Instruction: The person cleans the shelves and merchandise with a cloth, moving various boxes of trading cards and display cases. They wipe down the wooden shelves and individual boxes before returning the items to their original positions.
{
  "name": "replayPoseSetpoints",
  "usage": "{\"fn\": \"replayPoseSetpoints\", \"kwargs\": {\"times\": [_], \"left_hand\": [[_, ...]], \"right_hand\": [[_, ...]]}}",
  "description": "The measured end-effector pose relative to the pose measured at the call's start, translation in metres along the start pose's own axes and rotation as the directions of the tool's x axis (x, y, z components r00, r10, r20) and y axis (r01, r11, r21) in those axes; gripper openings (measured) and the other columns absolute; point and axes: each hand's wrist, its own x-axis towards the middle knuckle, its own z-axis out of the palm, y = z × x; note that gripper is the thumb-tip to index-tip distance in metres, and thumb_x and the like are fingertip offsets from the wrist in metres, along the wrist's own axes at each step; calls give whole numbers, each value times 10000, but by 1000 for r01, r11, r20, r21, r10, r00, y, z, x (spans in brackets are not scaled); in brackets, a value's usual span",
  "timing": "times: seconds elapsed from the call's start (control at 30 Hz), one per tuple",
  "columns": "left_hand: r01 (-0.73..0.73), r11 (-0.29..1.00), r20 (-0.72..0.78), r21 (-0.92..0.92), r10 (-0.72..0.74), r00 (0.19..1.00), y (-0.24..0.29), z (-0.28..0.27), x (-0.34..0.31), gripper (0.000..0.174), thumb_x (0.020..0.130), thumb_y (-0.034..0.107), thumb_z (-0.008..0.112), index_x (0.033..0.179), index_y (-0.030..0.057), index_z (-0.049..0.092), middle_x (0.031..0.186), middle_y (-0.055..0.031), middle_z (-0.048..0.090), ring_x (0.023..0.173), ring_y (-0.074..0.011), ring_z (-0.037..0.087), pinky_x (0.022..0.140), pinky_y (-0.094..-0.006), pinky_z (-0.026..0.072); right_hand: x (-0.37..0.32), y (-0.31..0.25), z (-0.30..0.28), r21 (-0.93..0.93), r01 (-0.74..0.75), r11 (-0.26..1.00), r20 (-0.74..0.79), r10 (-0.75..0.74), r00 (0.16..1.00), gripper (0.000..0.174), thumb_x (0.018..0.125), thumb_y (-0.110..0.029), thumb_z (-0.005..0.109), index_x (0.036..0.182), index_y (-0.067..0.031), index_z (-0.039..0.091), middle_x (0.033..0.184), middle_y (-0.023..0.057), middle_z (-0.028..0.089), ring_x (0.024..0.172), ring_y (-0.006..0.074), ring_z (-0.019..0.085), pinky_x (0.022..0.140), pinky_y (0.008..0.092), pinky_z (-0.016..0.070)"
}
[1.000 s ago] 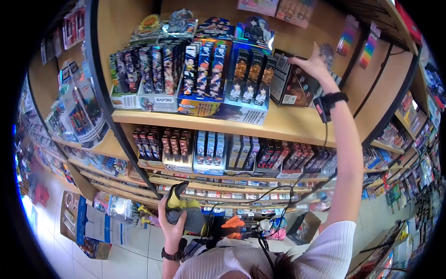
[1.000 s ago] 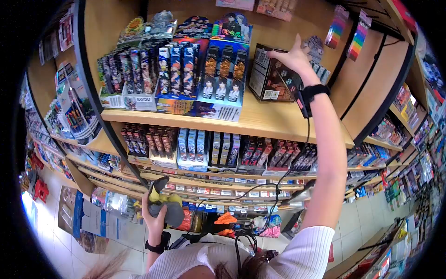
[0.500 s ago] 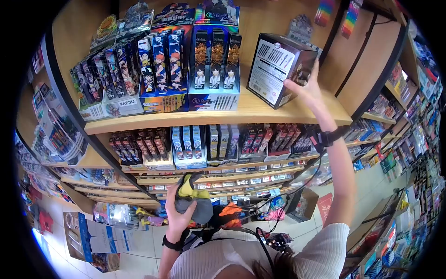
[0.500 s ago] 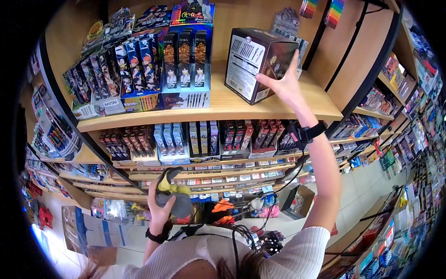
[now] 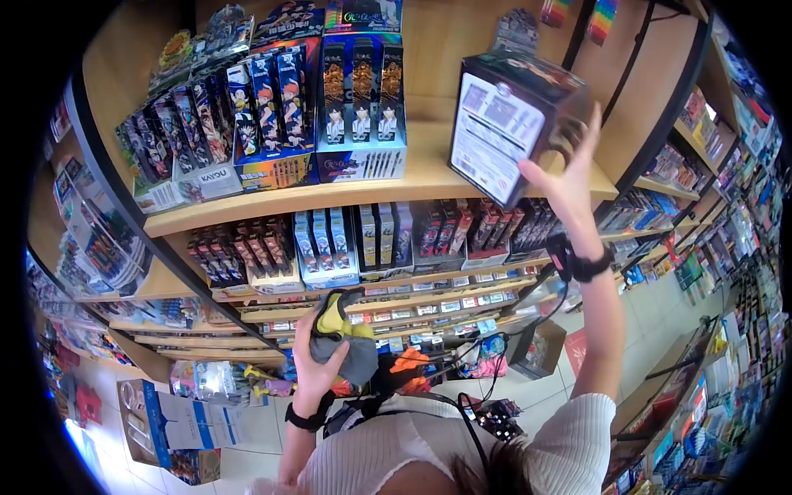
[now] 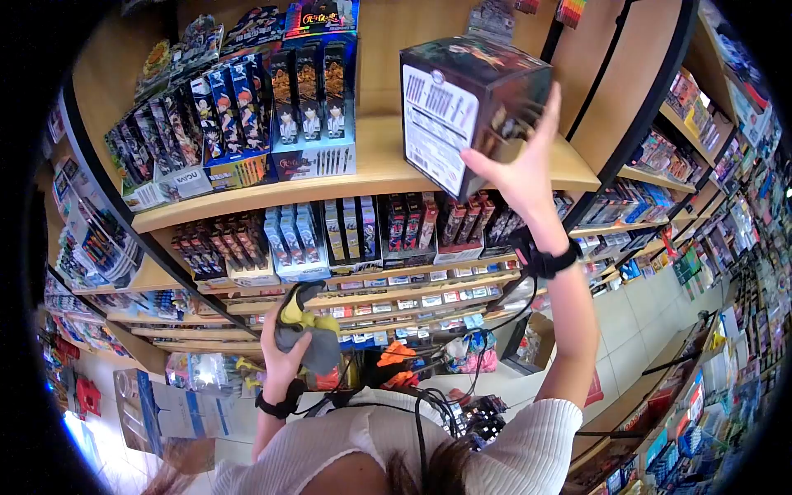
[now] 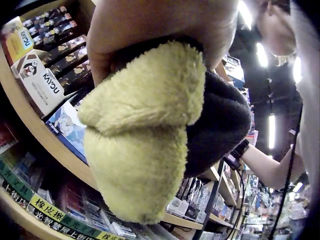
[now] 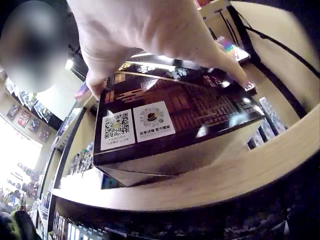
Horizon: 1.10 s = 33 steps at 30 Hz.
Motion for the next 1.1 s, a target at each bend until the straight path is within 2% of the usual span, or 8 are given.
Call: {"fn": "replayPoseSetpoints", "kwargs": {"times": [0.23, 0.37, 0.43, 0.67, 0.83, 0.93, 1.0, 1.1], "left_hand": [[-160, 962, 34, -222, 172, 985, 61, 28, 58, 640, 666, 46, 683, 1250, 8, 422, 1222, -130, 475, 1137, -227, 460, 976, -361, 346], [335, 641, 451, -690, 19, 892, 110, 67, 97, 709, 719, 33, 620, 1354, 26, 304, 1219, -102, 477, 1097, -188, 483, 942, -286, 367], [554, 608, 687, -568, -21, 727, 103, 80, 92, 745, 716, 42, 619, 1375, 33, 273, 1223, -97, 479, 1096, -180, 482, 942, -270, 358], [601, 580, 717, -550, -42, 696, 102, 106, 69, 770, 700, 8, 591, 1388, 48, 248, 1279, -97, 430, 1111, -194, 472, 965, -300, 345], [606, 536, 714, -588, -9, 700, 90, 114, 61, 683, 691, -5, 614, 1317, 29, 342, 1206, -104, 483, 1088, -194, 487, 937, -313, 375], [487, 635, 687, -599, 95, 721, 91, 116, 54, 688, 655, -38, 658, 1280, 3, 374, 1170, -97, 512, 1089, -191, 481, 935, -308, 372], [370, 654, 634, -660, 221, 741, 92, 124, 51, 721, 660, -45, 659, 1308, 8, 345, 1216, -95, 480, 1121, -178, 449, 953, -306, 351], [210, 729, 537, -651, 247, 807, 93, 130, 47, 793, 675, -55, 654, 1362, 11, 264, 1294, -85, 401, 1173, -170, 387, 1000, -317, 298]], "right_hand": [[-72, -45, -39, -53, 134, 990, -16, -135, 991, 1431, 412, -408, 854, 1391, -8, -109, 1268, 172, 251, 1171, 294, 322, 990, 391, 275], [-111, -55, -28, -201, 96, 975, 107, -75, 991, 1481, 394, -473, 855, 1378, 9, -142, 1407, 256, 55, 1305, 342, 164, 1067, 432, 180], [-128, -53, -24, -168, 69, 983, 173, -39, 984, 1491, 388, -491, 854, 1376, 12, -143, 1406, 268, 48, 1311, 354, 153, 1069, 439, 177], [-149, -68, -41, -241, 80, 967, 150, -45, 988, 1518, 358, -494, 871, 1395, -37, -138, 1425, 246, 88, 1306, 348, 196, 1065, 435, 174], [-147, -59, -44, -189, 94, 978, 72, -82, 994, 1467, 336, -584, 832, 1389, 53, 33, 1420, 249, 143, 1317, 348, 197, 1067, 414, 199], [-141, -48, -37, 176, 153, 972, -76, -141, 987, 1473, 255, -647, 779, 1374, 69, 142, 1445, 222, 114, 1340, 315, 173, 1090, 391, 151], [-142, -55, -24, 439, -232, 868, -220, 354, 909, 1374, 380, -687, 742, 1379, 46, 149, 1433, 203, 158, 1329, 285, 204, 1087, 382, 172], [-135, -49, -16, 544, -211, 812, -223, 382, 897, 1302, 467, -737, 672, 1384, 20, 141, 1420, 181, 190, 1311, 260, 239, 1079, 374, 196]]}}
